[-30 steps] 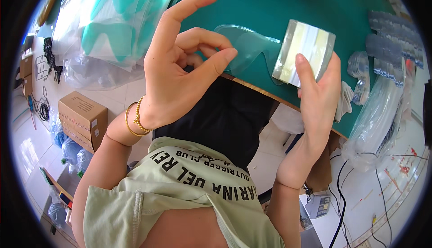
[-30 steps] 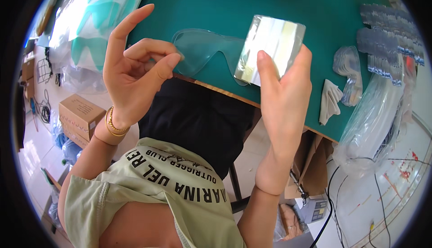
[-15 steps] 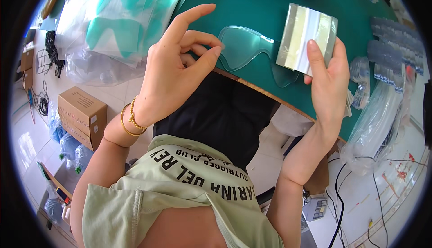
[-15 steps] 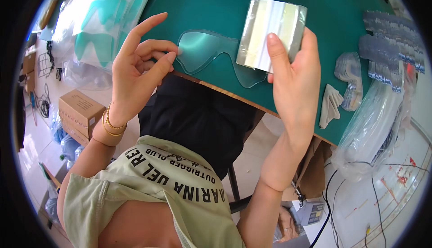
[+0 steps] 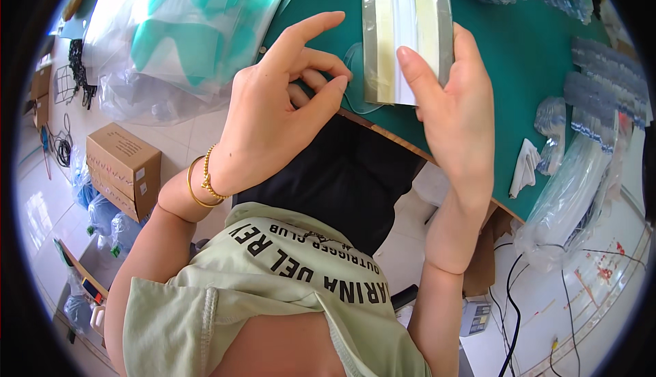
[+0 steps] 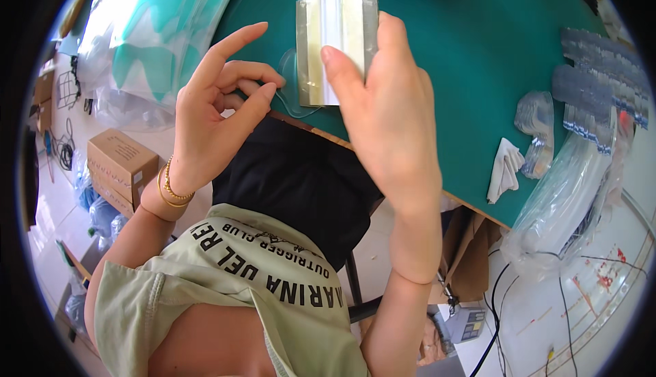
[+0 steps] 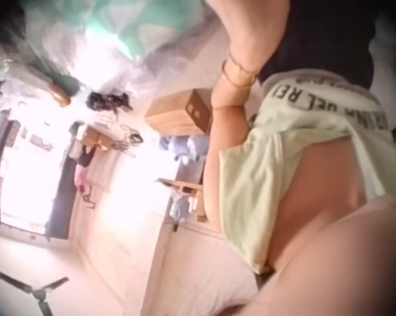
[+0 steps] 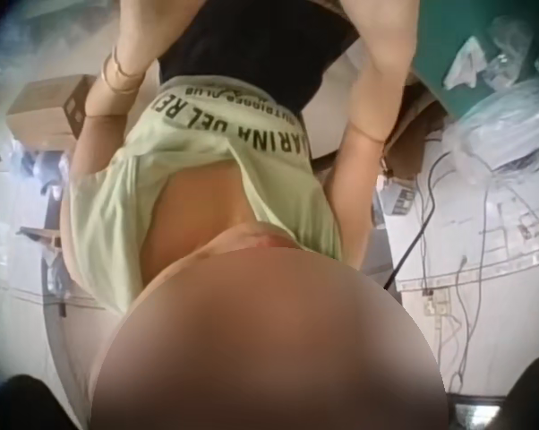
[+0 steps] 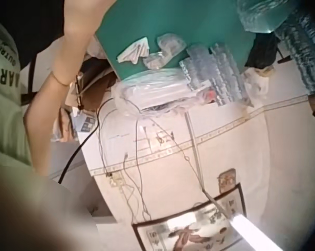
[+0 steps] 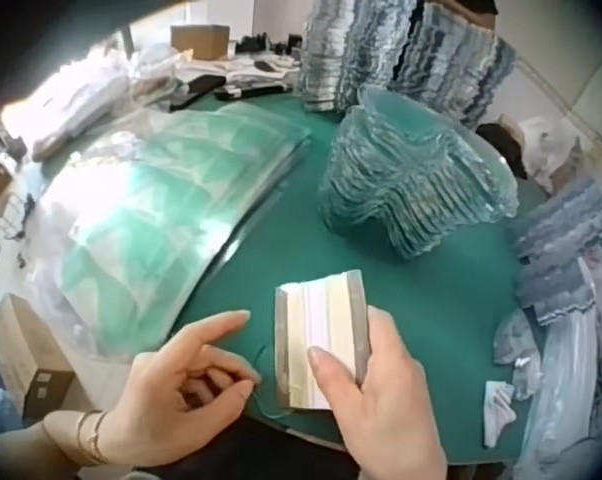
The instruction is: Packing individual safety goggles into protective plastic sleeves at a workstation.
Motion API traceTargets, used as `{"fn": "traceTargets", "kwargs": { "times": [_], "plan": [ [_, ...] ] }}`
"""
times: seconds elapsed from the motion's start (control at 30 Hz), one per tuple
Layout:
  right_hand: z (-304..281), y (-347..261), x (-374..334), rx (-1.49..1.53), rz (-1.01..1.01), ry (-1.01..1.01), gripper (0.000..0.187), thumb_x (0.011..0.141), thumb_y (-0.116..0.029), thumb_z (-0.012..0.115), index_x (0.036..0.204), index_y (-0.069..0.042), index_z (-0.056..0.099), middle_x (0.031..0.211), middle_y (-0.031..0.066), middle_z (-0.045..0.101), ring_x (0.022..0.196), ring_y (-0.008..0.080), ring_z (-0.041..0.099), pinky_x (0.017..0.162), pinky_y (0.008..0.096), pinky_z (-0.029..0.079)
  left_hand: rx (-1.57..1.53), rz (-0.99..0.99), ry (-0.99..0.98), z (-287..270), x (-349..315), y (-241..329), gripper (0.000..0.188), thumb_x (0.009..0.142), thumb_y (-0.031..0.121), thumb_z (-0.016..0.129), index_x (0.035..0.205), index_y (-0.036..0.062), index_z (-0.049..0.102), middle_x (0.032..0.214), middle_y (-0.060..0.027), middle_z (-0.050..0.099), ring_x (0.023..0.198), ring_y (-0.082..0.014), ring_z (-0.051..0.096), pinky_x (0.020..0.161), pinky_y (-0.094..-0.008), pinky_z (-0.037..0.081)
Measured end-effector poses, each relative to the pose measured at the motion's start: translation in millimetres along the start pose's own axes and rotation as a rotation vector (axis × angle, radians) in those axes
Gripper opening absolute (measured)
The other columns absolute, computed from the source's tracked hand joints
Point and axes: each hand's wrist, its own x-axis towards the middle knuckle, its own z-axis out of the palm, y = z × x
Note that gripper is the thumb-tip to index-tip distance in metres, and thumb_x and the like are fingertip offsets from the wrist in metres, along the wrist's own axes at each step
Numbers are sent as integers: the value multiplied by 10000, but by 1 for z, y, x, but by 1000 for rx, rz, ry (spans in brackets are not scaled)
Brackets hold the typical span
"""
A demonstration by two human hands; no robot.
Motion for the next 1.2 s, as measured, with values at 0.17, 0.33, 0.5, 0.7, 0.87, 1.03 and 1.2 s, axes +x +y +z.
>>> {"fn": "traceTargets", "kwargs": {
  "times": [0.17,0.33,0.5,0.7,0.87,1.03,1.2],
  "plan": [
    [-28,15,10,56,-102,183,381,991,-247,666,1247,15,562,923,27,682,625,19,516,490,197,385,16,26,-1,0,0,-1,575,906,-85,629,1451,18,478,989,-59,707,737,-21,591,590,-144,467],
    [-18,13,10,-115,-70,101,399,985,-222,639,1255,46,518,1026,212,712,903,302,718,798,373,548,25,55,9,0,0,-1,581,886,-89,641,1437,28,501,967,-45,711,735,-21,594,589,-150,467],
    [-6,-2,-2,-168,-106,35,401,973,-181,637,1281,24,484,982,245,710,869,390,721,744,419,557,57,45,22,0,-2,0,580,869,-91,658,1418,43,529,958,-39,708,731,-25,600,594,-163,479],
    [-25,5,10,-47,-129,60,367,977,-205,657,1236,31,550,1024,176,727,915,230,714,806,344,546,156,130,-30,0,3,1,489,836,-87,687,1302,52,641,948,-41,699,716,-61,617,602,-206,514],
    [-13,10,3,-62,-139,-51,448,976,-225,673,1307,38,527,1097,107,673,969,151,634,857,286,513,179,105,-39,-1,2,5,480,826,-75,699,1284,61,656,946,-44,698,709,-68,618,603,-217,520],
    [-10,5,-5,-56,-146,-132,431,986,-220,662,1302,38,524,1107,111,673,985,159,637,888,300,509,189,91,-19,-1,1,3,491,825,-70,702,1295,62,650,951,-37,699,705,-69,614,605,-216,523],
    [-16,10,5,-76,-136,16,406,980,-220,646,1251,45,499,990,193,697,874,298,683,776,382,541,181,109,-13,1,0,4,505,826,-70,703,1311,57,636,958,-41,705,709,-70,618,621,-219,536]
  ]
}}
